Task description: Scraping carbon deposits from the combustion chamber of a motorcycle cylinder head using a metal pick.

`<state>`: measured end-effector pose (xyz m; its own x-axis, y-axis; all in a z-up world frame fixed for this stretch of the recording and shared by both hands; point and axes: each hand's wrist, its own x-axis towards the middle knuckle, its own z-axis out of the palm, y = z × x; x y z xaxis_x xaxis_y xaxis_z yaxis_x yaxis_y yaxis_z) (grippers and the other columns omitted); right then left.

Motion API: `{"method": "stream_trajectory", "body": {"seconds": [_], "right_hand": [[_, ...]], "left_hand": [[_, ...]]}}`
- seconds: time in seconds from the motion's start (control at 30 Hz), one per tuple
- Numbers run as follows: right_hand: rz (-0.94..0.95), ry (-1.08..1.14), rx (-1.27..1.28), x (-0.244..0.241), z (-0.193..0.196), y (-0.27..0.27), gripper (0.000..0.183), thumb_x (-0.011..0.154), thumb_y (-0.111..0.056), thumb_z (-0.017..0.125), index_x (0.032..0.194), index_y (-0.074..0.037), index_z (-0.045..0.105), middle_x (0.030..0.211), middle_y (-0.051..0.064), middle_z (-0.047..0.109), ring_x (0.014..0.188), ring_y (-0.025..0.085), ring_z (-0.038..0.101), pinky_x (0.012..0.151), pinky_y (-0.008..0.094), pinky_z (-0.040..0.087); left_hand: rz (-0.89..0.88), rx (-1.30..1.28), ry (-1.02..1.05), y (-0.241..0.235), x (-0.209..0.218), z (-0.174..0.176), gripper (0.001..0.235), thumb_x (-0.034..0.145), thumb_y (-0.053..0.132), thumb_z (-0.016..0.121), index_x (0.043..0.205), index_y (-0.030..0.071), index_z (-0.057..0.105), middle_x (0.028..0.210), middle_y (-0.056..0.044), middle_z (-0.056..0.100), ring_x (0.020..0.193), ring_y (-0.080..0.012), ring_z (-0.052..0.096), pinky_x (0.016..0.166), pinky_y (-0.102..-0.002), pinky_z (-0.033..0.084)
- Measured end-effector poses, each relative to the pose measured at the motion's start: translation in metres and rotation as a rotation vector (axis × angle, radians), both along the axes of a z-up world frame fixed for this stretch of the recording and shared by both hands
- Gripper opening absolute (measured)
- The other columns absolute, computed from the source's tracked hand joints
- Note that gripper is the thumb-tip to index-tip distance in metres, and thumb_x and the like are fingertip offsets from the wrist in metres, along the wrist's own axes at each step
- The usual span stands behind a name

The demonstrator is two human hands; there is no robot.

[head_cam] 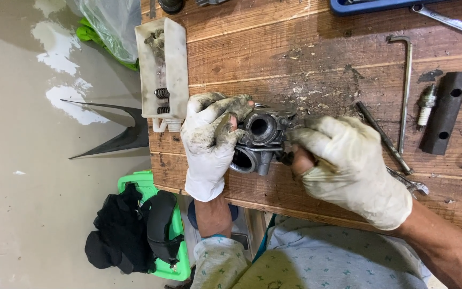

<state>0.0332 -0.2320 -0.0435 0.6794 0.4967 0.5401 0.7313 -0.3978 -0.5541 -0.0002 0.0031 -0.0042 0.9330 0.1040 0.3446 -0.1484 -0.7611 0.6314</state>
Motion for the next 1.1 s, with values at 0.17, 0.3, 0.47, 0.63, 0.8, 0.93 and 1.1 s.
{"method": "stream_trajectory", "body": {"seconds": [0.17,0.3,0.47,0.63,0.8,0.93,1.1], "right_hand": [[0.018,0.002,0.117,0.000,-0.001,0.003,0.014,0.091,-0.007,0.072,0.105,-0.008,0.072,0.093,0.008,0.066,0.074,0.022,0.064,0.068,0.037,0.051],[-0.007,-0.001,0.060,-0.002,-0.007,0.003,0.012,0.091,-0.011,0.074,0.102,-0.009,0.071,0.088,0.006,0.062,0.073,0.025,0.061,0.069,0.037,0.049],[-0.069,0.004,0.097,-0.002,-0.008,0.003,0.011,0.091,-0.001,0.073,0.100,-0.006,0.068,0.083,0.007,0.058,0.068,0.027,0.055,0.065,0.039,0.047],[-0.042,0.096,0.126,-0.002,-0.002,0.002,0.006,0.095,-0.003,0.069,0.100,-0.005,0.069,0.089,0.009,0.061,0.072,0.030,0.057,0.067,0.040,0.048],[-0.066,0.113,0.148,-0.004,-0.003,0.003,0.008,0.093,-0.003,0.071,0.101,-0.004,0.070,0.088,0.009,0.062,0.071,0.030,0.058,0.065,0.041,0.048],[-0.010,0.083,0.177,-0.003,-0.004,0.005,0.008,0.095,-0.006,0.069,0.102,-0.005,0.069,0.090,0.010,0.064,0.072,0.029,0.060,0.066,0.040,0.050],[-0.051,-0.025,0.041,-0.002,-0.015,0.002,0.011,0.099,-0.012,0.065,0.108,-0.010,0.071,0.099,0.007,0.069,0.079,0.024,0.066,0.071,0.037,0.051]], "left_hand": [[0.013,-0.024,0.032,-0.004,0.000,0.005,0.039,0.107,0.036,0.052,0.118,0.005,0.073,0.115,-0.013,0.057,0.111,-0.0271,0.064,0.099,-0.038,0.054],[0.009,-0.019,0.035,-0.005,0.000,0.007,0.041,0.107,0.038,0.051,0.119,0.006,0.073,0.115,-0.012,0.058,0.110,-0.0262,0.064,0.098,-0.037,0.055],[0.009,-0.033,0.029,-0.006,0.000,0.007,0.041,0.107,0.037,0.051,0.118,0.005,0.074,0.115,-0.012,0.058,0.110,-0.0256,0.063,0.098,-0.037,0.056],[0.002,-0.008,0.015,-0.003,0.000,0.004,0.040,0.107,0.037,0.051,0.117,0.005,0.073,0.114,-0.013,0.059,0.110,-0.0277,0.064,0.097,-0.039,0.055],[-0.008,-0.029,-0.010,-0.003,-0.001,0.002,0.039,0.107,0.037,0.053,0.116,0.005,0.072,0.116,-0.015,0.058,0.112,-0.0293,0.063,0.098,-0.042,0.056],[-0.021,-0.023,-0.005,-0.004,-0.001,0.006,0.040,0.108,0.038,0.051,0.118,0.007,0.074,0.117,-0.012,0.065,0.112,-0.0275,0.061,0.100,-0.040,0.056],[-0.008,-0.036,0.003,-0.002,-0.001,0.001,0.039,0.106,0.037,0.053,0.117,0.005,0.072,0.116,-0.014,0.060,0.113,-0.0275,0.062,0.100,-0.040,0.054]]}}
